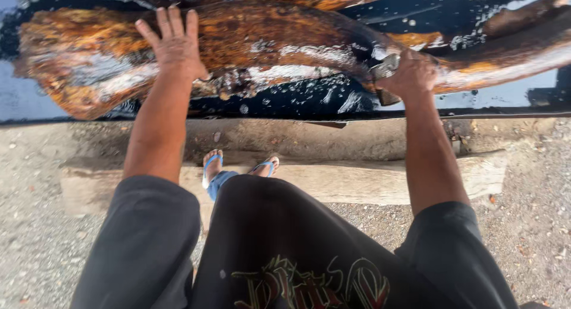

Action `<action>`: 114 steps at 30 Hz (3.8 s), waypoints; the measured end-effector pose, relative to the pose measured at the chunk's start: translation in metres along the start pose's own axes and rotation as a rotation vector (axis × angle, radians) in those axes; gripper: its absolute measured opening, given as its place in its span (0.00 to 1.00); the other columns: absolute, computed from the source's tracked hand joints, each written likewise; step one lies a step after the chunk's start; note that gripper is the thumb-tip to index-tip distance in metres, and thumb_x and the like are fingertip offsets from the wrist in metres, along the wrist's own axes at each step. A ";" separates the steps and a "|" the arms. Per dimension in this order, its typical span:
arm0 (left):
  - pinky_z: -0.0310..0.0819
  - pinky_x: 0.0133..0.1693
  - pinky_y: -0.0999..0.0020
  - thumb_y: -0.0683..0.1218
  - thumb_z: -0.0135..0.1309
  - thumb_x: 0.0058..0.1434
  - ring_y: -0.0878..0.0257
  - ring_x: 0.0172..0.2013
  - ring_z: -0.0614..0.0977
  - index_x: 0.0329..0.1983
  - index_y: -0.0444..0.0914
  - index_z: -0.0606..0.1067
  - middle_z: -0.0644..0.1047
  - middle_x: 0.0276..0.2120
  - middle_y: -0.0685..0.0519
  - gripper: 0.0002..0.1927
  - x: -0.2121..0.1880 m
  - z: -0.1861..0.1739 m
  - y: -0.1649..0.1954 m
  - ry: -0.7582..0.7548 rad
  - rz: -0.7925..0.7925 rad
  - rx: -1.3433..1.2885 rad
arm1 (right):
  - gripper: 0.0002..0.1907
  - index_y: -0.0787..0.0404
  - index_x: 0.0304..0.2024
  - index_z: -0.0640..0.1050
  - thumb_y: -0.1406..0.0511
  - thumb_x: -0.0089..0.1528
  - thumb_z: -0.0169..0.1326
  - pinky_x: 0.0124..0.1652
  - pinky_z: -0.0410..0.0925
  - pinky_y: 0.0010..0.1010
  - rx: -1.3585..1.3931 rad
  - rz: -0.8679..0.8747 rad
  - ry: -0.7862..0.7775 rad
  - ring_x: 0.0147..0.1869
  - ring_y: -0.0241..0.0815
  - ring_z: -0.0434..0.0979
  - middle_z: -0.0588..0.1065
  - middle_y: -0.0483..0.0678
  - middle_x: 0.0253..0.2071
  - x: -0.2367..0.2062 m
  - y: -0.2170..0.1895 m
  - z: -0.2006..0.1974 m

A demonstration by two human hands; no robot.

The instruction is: The person stands at a trough holding large wooden logs and repeatedly scoops dark liquid stain with a metal cup, pouring it over the logs while steadying and turning them with the other hand to coat the wood surfaces.

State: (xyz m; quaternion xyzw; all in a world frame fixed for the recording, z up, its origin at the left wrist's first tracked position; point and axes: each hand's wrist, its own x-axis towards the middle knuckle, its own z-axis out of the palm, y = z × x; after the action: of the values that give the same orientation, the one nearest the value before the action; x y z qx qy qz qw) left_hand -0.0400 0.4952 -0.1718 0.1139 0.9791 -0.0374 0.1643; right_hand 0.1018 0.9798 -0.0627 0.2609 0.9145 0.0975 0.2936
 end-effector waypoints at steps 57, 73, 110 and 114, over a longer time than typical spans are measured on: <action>0.29 0.59 0.13 0.53 0.71 0.45 0.34 0.75 0.39 0.81 0.45 0.36 0.38 0.77 0.36 0.70 -0.004 -0.033 -0.034 -0.169 0.041 -0.028 | 0.47 0.60 0.65 0.68 0.40 0.52 0.62 0.44 0.75 0.45 0.464 -0.217 0.163 0.46 0.55 0.82 0.79 0.58 0.45 -0.092 -0.206 0.040; 0.35 0.67 0.24 0.61 0.78 0.38 0.46 0.76 0.45 0.81 0.55 0.40 0.43 0.79 0.51 0.74 -0.033 -0.060 -0.189 -0.203 0.307 0.034 | 0.47 0.53 0.65 0.70 0.46 0.46 0.65 0.52 0.71 0.48 0.271 -0.403 0.101 0.51 0.56 0.80 0.81 0.54 0.41 -0.188 -0.329 -0.086; 0.30 0.70 0.29 0.49 0.78 0.41 0.49 0.77 0.40 0.81 0.56 0.38 0.41 0.79 0.50 0.74 -0.008 -0.051 -0.195 -0.275 0.326 -0.093 | 0.46 0.58 0.61 0.74 0.44 0.46 0.68 0.58 0.68 0.53 -0.103 -0.589 -0.064 0.54 0.53 0.79 0.79 0.55 0.49 -0.234 -0.433 -0.104; 0.28 0.71 0.32 0.49 0.78 0.42 0.51 0.77 0.40 0.80 0.55 0.38 0.40 0.79 0.51 0.73 -0.010 -0.053 -0.193 -0.264 0.322 -0.100 | 0.50 0.55 0.67 0.68 0.44 0.46 0.67 0.55 0.71 0.50 -0.040 -0.580 -0.133 0.53 0.52 0.79 0.79 0.55 0.46 -0.245 -0.439 -0.105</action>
State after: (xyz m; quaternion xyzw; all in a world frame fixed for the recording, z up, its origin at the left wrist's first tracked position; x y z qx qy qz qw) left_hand -0.0926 0.3119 -0.1119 0.2547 0.9189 0.0237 0.3002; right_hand 0.0250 0.4755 -0.0046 -0.0111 0.9276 0.0103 0.3733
